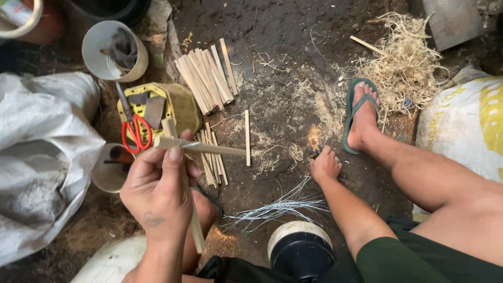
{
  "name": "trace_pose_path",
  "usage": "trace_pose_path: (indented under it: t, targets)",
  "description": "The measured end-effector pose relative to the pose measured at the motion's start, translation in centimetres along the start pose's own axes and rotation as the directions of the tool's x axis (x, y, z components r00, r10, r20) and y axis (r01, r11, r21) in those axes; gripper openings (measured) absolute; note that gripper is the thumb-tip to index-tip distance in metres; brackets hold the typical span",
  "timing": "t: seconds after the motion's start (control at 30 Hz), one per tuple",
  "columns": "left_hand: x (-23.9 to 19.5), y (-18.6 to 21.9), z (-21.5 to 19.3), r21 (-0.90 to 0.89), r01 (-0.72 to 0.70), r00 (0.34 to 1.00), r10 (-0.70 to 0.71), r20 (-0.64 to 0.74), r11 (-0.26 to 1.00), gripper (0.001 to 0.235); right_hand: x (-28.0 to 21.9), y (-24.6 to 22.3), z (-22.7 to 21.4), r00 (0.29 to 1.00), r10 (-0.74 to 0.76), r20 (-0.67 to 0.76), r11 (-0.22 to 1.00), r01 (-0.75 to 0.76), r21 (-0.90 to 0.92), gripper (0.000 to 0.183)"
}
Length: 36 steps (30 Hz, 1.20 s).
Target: The person sits on the ground and assembles thin wooden sticks into a cross-shaped structure using metal wire. They wrap the wire around the intersection, then use pliers to tighten and trim the wire, and finally use a knife to trim excess wood.
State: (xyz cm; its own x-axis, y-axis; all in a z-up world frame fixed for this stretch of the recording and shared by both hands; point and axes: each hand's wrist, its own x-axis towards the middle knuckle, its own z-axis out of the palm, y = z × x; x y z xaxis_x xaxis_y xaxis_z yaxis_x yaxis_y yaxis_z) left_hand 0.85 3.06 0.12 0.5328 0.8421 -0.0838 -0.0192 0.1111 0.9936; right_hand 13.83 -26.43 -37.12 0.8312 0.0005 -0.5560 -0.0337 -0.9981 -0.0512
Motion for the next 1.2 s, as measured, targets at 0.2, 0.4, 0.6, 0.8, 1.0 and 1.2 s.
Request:
trace_pose_path:
  t: [0.2, 0.4, 0.6, 0.8, 1.0, 1.2]
  targets:
    - [1.2, -1.8, -0.7, -0.083, 0.085, 0.996, -0.083, 0.030, 0.993, 0.013, 0.2, -3.1, 0.3, 0.997, -0.063, -0.046, 0.949, 0.074, 0.307, 0.065]
    - [2.2, -2.7, -2.0, -0.190, 0.222, 0.975, -0.219, 0.037, 0.956, 0.014, 1.6, -3.5, 1.2, 0.962, 0.045, -0.268, 0.958, 0.034, 0.283, 0.059]
    - [2.1, -3.0, -1.8, -0.263, 0.305, 0.952, -0.288, 0.102, 0.915, 0.015, 1.9, 0.6, 0.5, 0.980, 0.164, 0.111, 0.977, -0.177, 0.118, 0.084]
    - [2.1, -2.0, -1.7, -0.258, 0.280, 0.960, -0.264, 0.098, 0.925, 0.020, 2.5, -0.8, -0.3, 0.985, 0.155, 0.074, 0.977, -0.164, 0.140, 0.045]
    - [2.5, -2.0, -2.5, -0.317, 0.158, 0.982, -0.116, 0.148, 0.935, 0.021, 3.3, -4.2, -5.6, 0.967, -0.188, 0.171, 0.096, -0.155, 0.983, 0.024]
    - [1.6, -1.5, -3.2, -0.351, -0.049, 0.980, 0.113, 0.165, 0.935, 0.023, -1.1, -9.4, -22.5, 0.850, -0.444, -0.285, -0.092, 0.273, 0.958, 0.043]
